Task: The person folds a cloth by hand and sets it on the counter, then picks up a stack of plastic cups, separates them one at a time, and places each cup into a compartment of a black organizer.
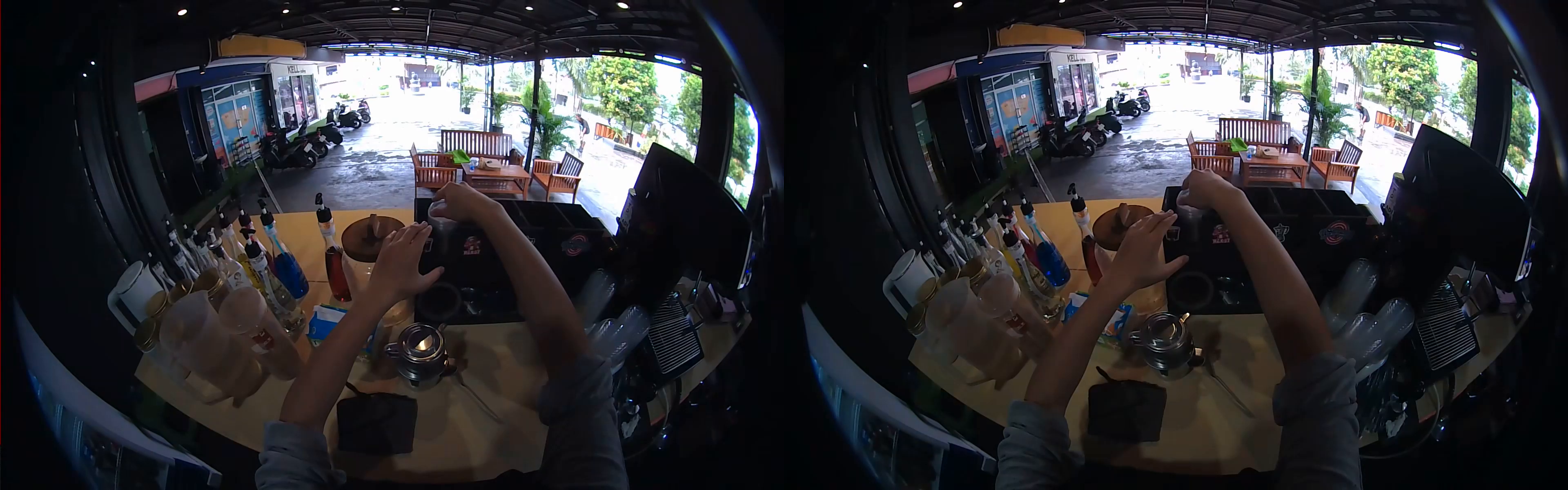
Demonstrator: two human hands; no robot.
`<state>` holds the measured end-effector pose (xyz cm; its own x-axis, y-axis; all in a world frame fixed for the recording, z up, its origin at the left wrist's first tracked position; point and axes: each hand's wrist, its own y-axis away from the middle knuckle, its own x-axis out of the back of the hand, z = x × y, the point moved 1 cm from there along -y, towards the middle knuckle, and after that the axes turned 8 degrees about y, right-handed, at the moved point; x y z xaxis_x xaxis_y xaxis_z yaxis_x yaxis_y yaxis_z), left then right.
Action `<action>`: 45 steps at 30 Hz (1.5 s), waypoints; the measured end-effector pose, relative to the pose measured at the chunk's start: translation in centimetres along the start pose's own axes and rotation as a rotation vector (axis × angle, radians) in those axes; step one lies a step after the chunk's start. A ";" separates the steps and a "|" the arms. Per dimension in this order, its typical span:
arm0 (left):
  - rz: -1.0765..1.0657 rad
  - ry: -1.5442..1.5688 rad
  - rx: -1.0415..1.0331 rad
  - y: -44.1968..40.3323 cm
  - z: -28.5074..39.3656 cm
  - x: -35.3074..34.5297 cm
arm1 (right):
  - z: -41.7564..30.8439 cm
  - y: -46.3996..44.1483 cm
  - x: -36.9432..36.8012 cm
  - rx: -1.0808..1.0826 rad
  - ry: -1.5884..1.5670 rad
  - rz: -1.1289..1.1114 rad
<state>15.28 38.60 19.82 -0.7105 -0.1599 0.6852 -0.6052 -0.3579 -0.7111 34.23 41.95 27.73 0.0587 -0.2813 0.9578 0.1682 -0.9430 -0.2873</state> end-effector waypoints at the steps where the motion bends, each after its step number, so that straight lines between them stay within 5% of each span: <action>1: 0.008 0.003 0.000 0.0 0.0 0.0 | 0.0 0.1 -0.1 0.030 0.056 -0.019; 14: 0.073 0.163 0.014 0.3 0.2 -0.1 | -0.2 0.5 -4.5 0.017 0.134 0.075; 17: 0.085 0.093 0.014 0.3 2.2 1.5 | -1.7 2.5 -3.7 0.039 0.102 0.330; 23: -0.169 0.016 0.168 1.3 9.9 5.5 | -6.7 10.4 3.9 0.017 0.132 0.111; 25: -0.172 0.044 0.150 1.6 12.6 6.0 | -7.4 14.2 5.5 0.046 0.162 0.201; 27: -0.251 0.250 0.247 2.0 15.5 6.3 | -8.2 18.6 7.7 0.093 0.202 0.161; 29: -0.214 0.332 0.139 2.9 16.7 4.0 | -7.7 22.3 8.1 0.071 0.218 0.138; 31: -0.184 0.659 0.028 3.6 18.3 1.1 | -7.1 26.6 9.0 0.075 0.054 0.343; 35: -0.114 1.132 0.119 6.3 20.9 -6.4 | -4.8 34.1 9.4 0.004 -0.202 0.598; 41: -0.105 1.019 0.297 9.2 24.7 -12.5 | 0.8 42.9 2.0 -0.380 -0.719 0.797; 45: -0.059 1.071 0.376 9.2 26.8 -15.6 | 1.5 44.8 -2.6 -0.401 -0.667 0.570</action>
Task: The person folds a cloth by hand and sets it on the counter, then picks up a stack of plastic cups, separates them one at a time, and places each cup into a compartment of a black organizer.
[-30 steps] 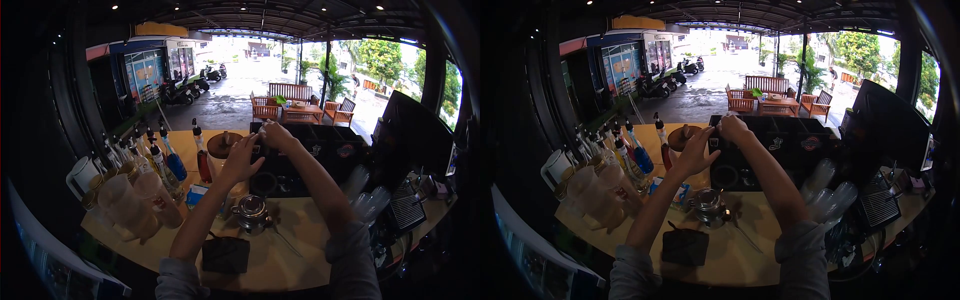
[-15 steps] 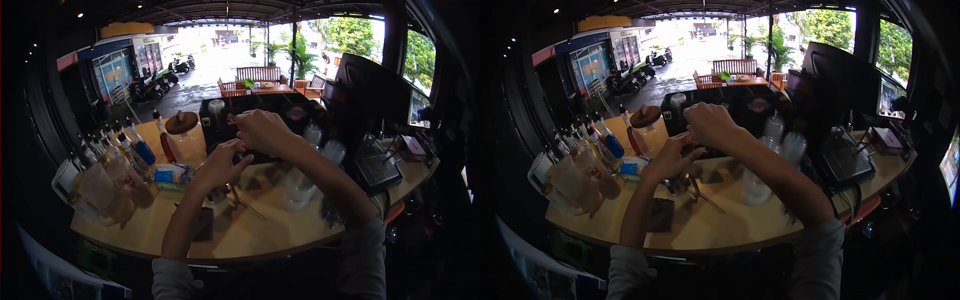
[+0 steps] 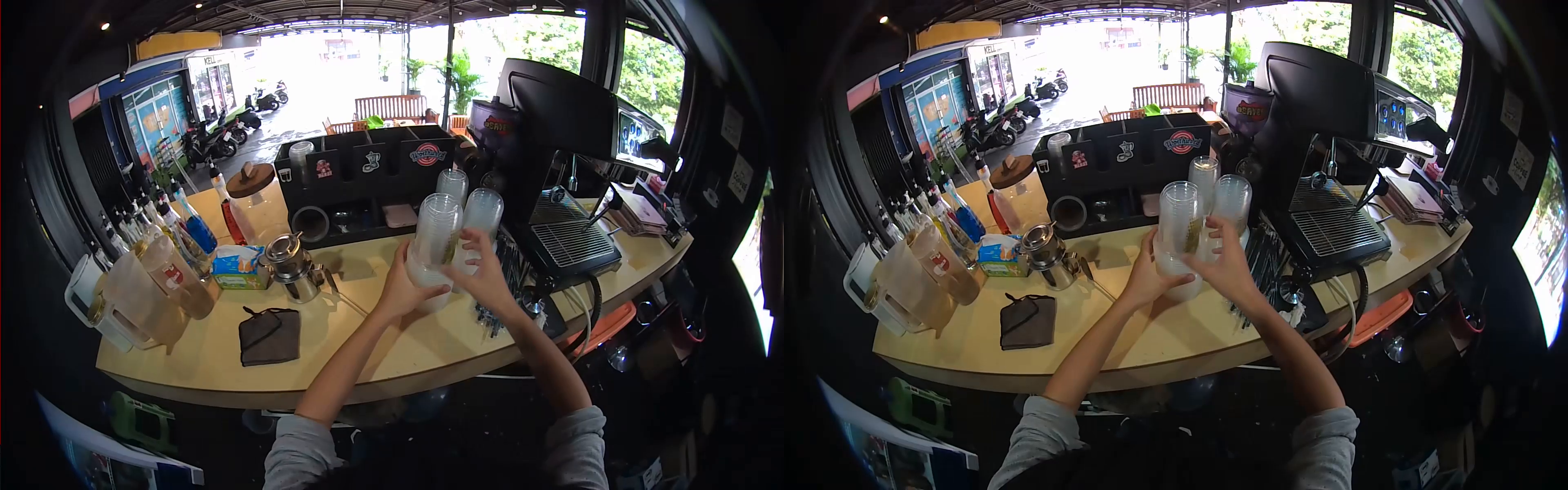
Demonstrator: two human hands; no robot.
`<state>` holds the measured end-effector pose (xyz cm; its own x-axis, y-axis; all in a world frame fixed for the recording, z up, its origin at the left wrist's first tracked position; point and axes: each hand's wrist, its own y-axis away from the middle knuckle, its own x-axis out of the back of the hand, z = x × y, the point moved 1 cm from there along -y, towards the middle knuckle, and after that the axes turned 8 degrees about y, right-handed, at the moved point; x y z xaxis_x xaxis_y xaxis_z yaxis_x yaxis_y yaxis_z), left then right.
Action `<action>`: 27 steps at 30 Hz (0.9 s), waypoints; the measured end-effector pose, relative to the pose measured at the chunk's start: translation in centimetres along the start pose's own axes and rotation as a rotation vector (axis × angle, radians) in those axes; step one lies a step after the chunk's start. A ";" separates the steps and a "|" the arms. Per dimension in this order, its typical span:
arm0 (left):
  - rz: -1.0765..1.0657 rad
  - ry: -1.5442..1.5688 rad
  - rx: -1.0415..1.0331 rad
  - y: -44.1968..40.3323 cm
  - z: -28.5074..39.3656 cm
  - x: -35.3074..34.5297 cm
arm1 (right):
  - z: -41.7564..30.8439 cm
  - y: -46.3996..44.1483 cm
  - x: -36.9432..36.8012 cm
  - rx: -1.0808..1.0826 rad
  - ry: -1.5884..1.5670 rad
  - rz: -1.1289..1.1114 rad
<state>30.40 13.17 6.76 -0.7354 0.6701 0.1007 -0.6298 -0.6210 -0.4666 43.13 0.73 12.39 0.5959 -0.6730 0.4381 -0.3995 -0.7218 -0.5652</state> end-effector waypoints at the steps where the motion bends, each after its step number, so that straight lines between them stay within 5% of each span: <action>1: -0.013 0.025 0.015 -0.3 -0.4 -0.2 | 0.5 0.3 -0.6 0.017 0.070 -0.054; 6: -0.025 -0.152 -0.058 -0.5 -1.4 0.3 | 1.9 -0.8 -2.9 0.087 -0.034 -0.173; 11: -0.046 0.088 -0.033 -0.5 -1.6 0.0 | 0.7 -1.3 -2.6 0.078 -0.041 -0.191; 27: -0.023 0.110 -0.072 -0.4 -2.0 -0.4 | 0.3 -1.5 -2.2 0.043 -0.075 -0.234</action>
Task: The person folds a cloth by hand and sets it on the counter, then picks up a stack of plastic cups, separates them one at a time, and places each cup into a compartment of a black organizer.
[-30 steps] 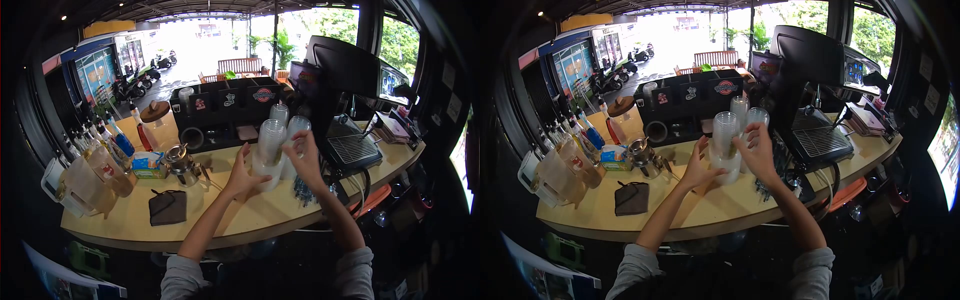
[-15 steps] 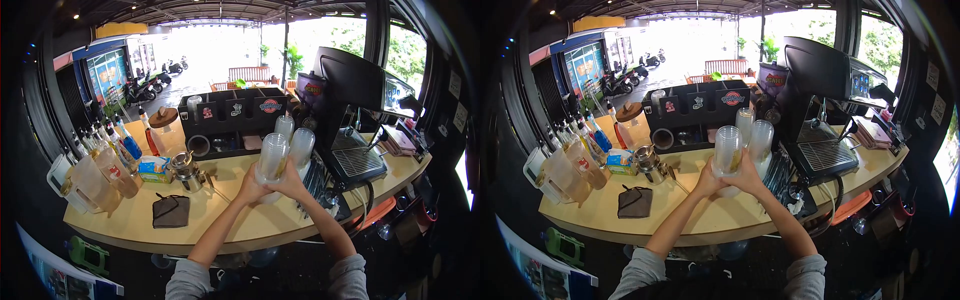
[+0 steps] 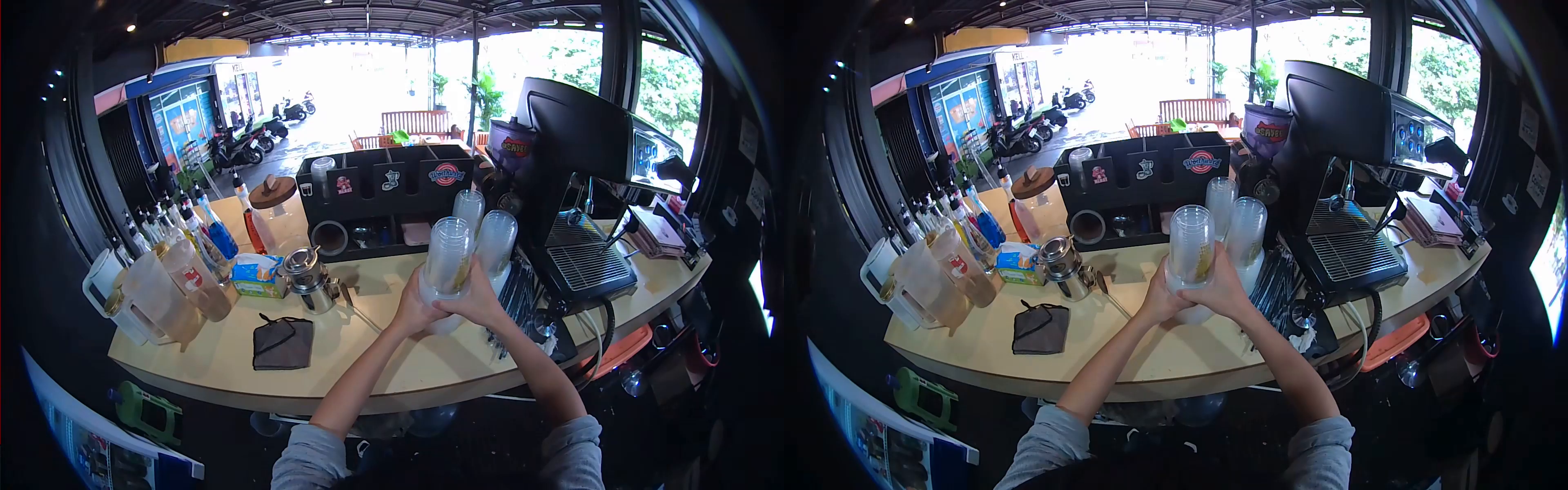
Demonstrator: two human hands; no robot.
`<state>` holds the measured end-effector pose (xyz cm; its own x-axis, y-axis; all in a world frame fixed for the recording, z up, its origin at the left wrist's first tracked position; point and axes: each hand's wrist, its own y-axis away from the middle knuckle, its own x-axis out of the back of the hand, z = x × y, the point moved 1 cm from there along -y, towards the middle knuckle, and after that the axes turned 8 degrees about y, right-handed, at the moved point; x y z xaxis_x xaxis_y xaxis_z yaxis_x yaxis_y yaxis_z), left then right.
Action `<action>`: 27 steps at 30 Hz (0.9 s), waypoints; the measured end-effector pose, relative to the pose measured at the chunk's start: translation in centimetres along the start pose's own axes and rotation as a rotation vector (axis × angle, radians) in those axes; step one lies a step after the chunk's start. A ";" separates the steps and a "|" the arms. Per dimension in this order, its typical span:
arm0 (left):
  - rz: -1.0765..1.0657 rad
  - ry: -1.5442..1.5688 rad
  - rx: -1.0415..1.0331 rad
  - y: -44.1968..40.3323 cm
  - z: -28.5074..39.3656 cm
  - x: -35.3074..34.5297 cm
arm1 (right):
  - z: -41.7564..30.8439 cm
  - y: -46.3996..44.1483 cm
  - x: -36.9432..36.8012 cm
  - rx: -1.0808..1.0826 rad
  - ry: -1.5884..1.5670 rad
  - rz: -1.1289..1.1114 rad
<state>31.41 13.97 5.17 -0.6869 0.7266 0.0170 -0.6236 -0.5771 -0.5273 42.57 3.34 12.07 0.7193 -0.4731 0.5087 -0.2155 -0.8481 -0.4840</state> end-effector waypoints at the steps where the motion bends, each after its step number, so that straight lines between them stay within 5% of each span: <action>1: 0.005 -0.019 -0.001 0.0 -0.2 0.1 | -0.1 0.0 -0.1 0.004 -0.001 0.004; 22: -0.031 0.049 0.092 0.1 0.7 -0.2 | -1.2 -1.8 0.7 0.058 -0.045 0.114; 27: -0.059 -0.018 0.152 -0.1 1.9 0.3 | -5.1 -4.3 2.9 0.250 0.228 0.159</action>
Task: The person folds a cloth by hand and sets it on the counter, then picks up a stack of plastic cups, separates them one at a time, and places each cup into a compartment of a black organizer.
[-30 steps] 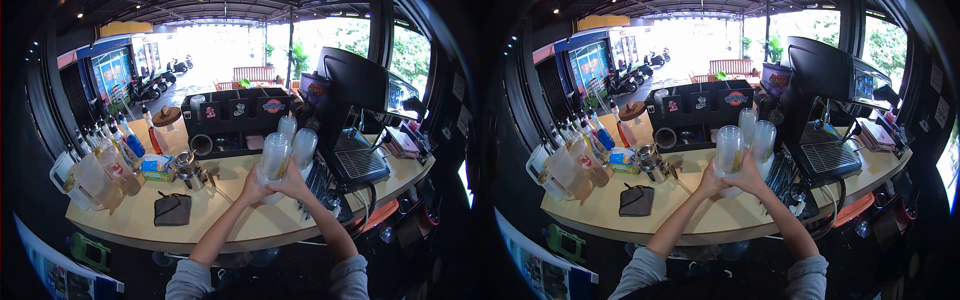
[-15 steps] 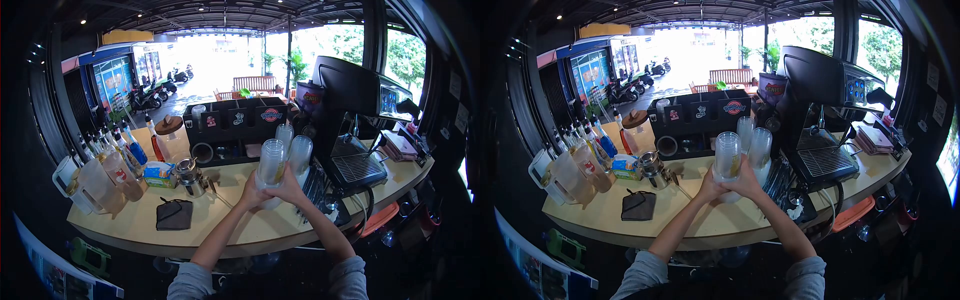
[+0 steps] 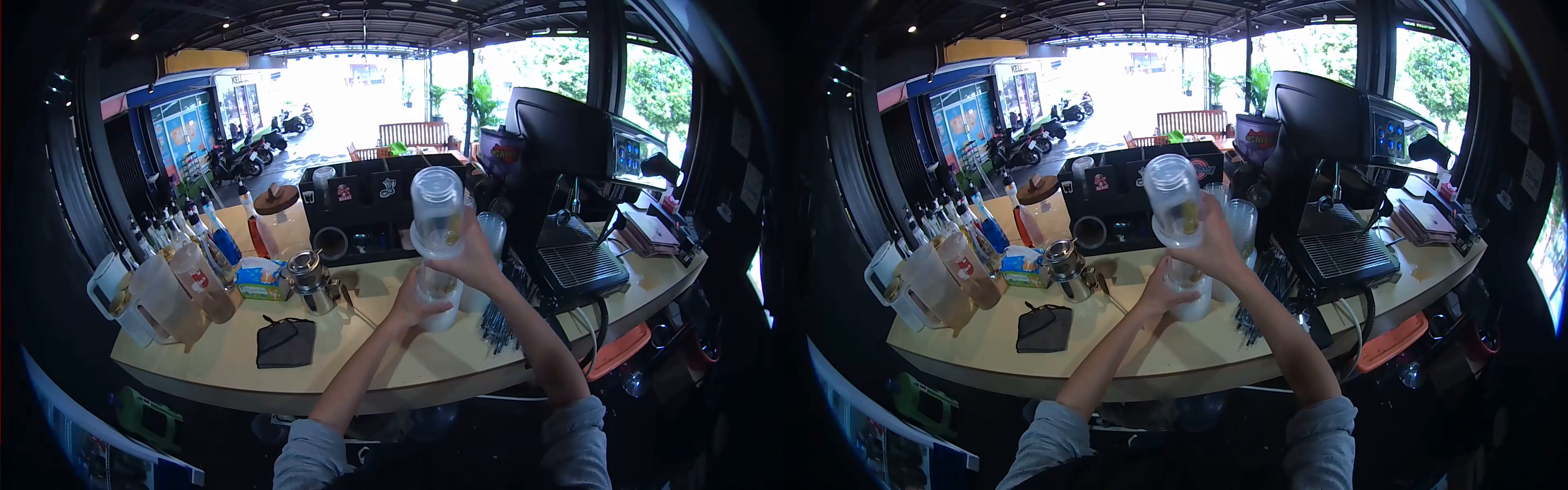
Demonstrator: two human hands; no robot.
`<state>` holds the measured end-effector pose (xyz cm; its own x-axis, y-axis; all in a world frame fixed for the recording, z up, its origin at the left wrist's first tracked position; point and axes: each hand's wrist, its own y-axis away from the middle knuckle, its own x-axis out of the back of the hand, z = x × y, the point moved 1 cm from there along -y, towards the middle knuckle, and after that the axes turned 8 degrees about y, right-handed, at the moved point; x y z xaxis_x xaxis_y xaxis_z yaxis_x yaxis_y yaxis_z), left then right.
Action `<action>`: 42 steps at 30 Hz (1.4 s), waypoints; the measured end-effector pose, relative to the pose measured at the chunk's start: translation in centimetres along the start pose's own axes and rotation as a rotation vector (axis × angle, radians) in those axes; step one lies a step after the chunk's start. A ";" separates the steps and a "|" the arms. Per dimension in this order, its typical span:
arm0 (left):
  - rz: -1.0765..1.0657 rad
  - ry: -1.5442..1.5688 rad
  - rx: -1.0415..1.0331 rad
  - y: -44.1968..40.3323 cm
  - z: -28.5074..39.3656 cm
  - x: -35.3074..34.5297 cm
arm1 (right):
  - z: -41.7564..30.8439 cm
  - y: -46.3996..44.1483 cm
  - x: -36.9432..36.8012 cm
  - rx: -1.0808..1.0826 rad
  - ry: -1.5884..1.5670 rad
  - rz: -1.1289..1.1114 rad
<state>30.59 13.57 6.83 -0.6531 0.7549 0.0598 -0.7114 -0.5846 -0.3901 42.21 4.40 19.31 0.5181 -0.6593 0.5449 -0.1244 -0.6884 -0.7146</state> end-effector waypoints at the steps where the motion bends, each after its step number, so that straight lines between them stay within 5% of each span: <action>1: -0.055 -0.018 -0.005 0.1 0.7 0.4 | -0.9 -0.3 0.4 0.009 0.003 0.005; 3: -0.104 -0.040 -0.025 0.3 2.2 2.2 | -2.8 -1.1 1.3 0.091 0.096 0.026; 5: 0.023 -0.083 -0.194 0.7 4.0 5.5 | -4.3 -1.5 1.9 0.198 0.184 0.058; 8: 0.192 0.244 -0.500 3.0 10.7 8.1 | -6.6 -1.5 1.6 0.292 0.274 0.032; 10: 0.192 0.082 -0.686 5.5 16.0 8.7 | -8.7 -1.4 0.7 0.309 0.329 -0.105; 14: 0.249 -0.192 -0.445 9.2 18.3 9.9 | -11.2 -0.6 -2.3 0.351 0.234 -0.204; 16: 0.348 -0.038 -0.397 10.5 16.9 11.8 | -11.0 -0.4 -3.6 0.381 0.139 -0.191; 18: 0.448 -0.065 -0.379 12.2 14.9 13.9 | -10.7 -0.1 -4.5 0.183 -0.353 -0.305; 22: 0.563 0.311 -0.174 14.5 12.6 16.1 | -9.6 0.9 -9.8 0.036 -0.857 -0.475; 42: 0.336 0.619 0.007 14.5 8.6 21.5 | -12.1 1.4 -15.4 -0.199 -0.850 -0.363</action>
<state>4.02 18.75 10.38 -0.5715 0.5622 -0.5978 -0.4997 -0.8162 -0.2899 23.85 9.93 15.26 0.9870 -0.0070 0.1608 0.0641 -0.8991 -0.4330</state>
